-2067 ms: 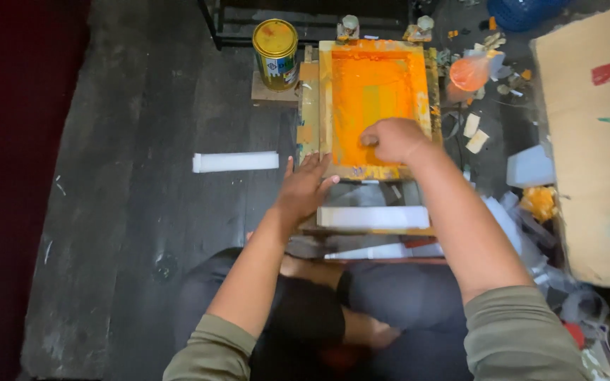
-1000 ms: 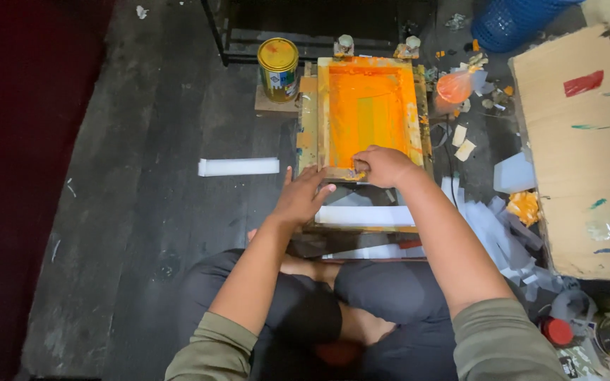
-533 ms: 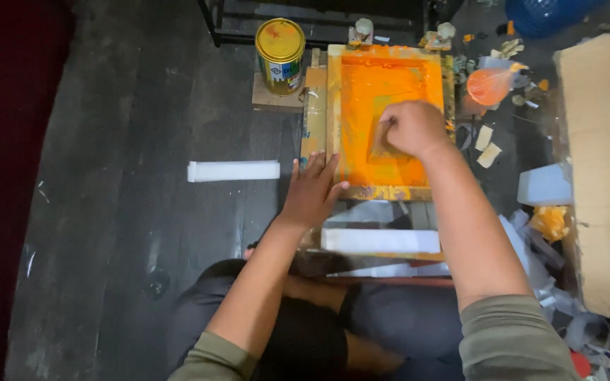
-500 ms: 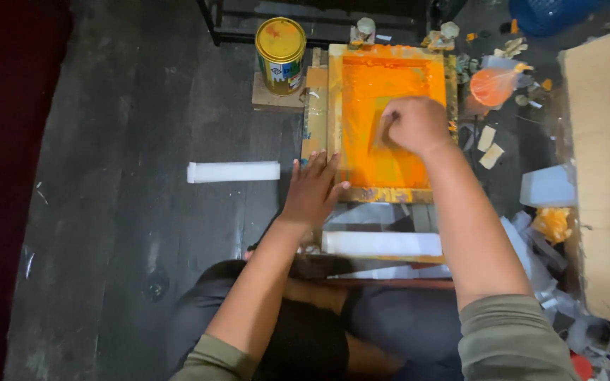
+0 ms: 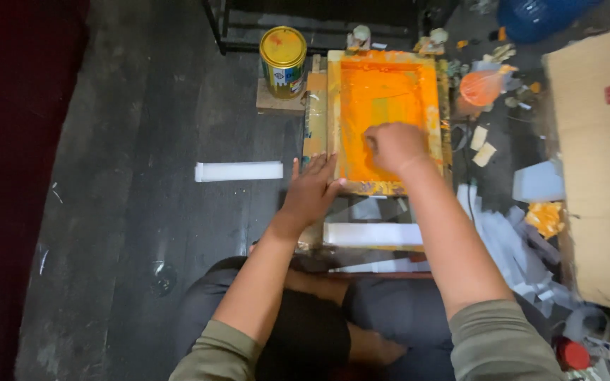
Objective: The person folds a white strip of paper and places it on the floor. They then use a squeegee to spread orange paint across a screen printing frame.
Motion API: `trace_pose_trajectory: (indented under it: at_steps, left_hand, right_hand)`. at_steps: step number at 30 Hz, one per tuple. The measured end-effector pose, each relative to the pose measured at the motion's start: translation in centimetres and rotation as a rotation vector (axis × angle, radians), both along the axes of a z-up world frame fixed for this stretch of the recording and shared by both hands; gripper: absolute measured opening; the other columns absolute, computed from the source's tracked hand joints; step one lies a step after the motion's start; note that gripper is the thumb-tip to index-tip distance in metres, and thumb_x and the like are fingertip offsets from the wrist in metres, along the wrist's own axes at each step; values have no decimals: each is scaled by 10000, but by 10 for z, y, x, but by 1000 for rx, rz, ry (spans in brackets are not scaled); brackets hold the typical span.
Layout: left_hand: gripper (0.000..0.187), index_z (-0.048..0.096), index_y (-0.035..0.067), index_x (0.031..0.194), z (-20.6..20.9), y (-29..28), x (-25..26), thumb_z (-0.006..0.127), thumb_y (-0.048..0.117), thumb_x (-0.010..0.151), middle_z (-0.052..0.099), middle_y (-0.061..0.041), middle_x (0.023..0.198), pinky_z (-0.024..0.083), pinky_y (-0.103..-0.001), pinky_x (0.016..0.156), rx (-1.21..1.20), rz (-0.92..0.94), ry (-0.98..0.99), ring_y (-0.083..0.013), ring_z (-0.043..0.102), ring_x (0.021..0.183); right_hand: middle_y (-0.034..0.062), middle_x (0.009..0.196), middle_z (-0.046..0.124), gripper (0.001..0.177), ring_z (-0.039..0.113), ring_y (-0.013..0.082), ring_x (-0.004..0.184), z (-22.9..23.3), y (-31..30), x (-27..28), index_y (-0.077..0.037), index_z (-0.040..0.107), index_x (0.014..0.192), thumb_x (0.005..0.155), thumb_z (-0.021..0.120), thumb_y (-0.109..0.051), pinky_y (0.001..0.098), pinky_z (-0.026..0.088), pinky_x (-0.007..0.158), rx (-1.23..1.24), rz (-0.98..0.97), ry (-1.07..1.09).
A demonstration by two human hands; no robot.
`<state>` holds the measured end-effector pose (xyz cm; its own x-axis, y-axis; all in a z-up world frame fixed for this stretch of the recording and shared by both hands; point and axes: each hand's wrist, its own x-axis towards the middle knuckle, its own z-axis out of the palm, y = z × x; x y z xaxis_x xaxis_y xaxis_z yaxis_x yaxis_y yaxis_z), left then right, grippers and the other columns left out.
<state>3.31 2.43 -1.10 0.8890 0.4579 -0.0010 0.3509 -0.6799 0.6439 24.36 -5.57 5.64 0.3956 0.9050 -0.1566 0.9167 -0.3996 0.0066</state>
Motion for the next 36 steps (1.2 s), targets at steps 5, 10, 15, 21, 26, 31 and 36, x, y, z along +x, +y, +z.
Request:
trace_pose_trajectory:
  at_steps: [5,10,15,21,26,31,36]
  left_hand:
    - [702,370,147,1607,-4,-8,-10,349,607,1077,416,-189,1608,-4,-625,1264,-67,-13,97,-328,353,1519]
    - [688,398,134,1595,11,-21,-22,351,592,1084,428,-186,1601,-17,-621,1259,-55,-41,124,-315,364,1513]
    - [670,398,87,1586,22,-24,-23,390,538,1091,419,-226,1596,-3,-635,1265,-88,-18,100,-361,334,1522]
    - [593,496,68,1521,-10,-17,-8,535,457,1074,548,-277,1445,174,-707,1214,81,43,-140,-428,465,1421]
    - [612,466,88,1543,-12,6,8,442,497,1088,522,-261,1482,168,-732,1196,16,26,-92,-446,420,1448]
    - [644,378,104,1598,-14,15,15,390,518,1105,445,-262,1547,128,-731,1204,-45,-9,-52,-450,349,1489]
    - [660,381,112,1595,-9,10,11,420,530,1085,469,-262,1544,120,-722,1208,-8,4,-39,-437,398,1473]
  right_hand:
    - [98,1019,757,418,726,355,996,-9,-34,-24,-203,747,1220,830,619,-126,528,570,864,-26,7,52]
    - [98,1038,742,447,711,355,1035,4,-49,-34,-178,735,1272,845,626,-107,542,559,897,-87,-10,187]
    - [92,1049,769,302,713,376,1062,-16,-41,-13,-160,778,1156,892,631,-166,547,550,928,-70,-11,200]
    - [136,845,739,117,732,398,920,-10,-11,26,-173,727,875,839,620,-204,530,574,806,108,89,20]
    - [75,932,762,300,737,329,940,-21,24,47,-216,779,1091,861,592,-168,487,583,812,125,94,-86]
    - [60,1055,750,355,695,298,1029,-41,38,46,-196,747,1235,945,545,-170,451,537,845,112,117,-75]
    - [140,1273,677,616,633,356,1202,-56,25,35,-113,608,1450,834,615,-103,525,501,976,60,103,-23]
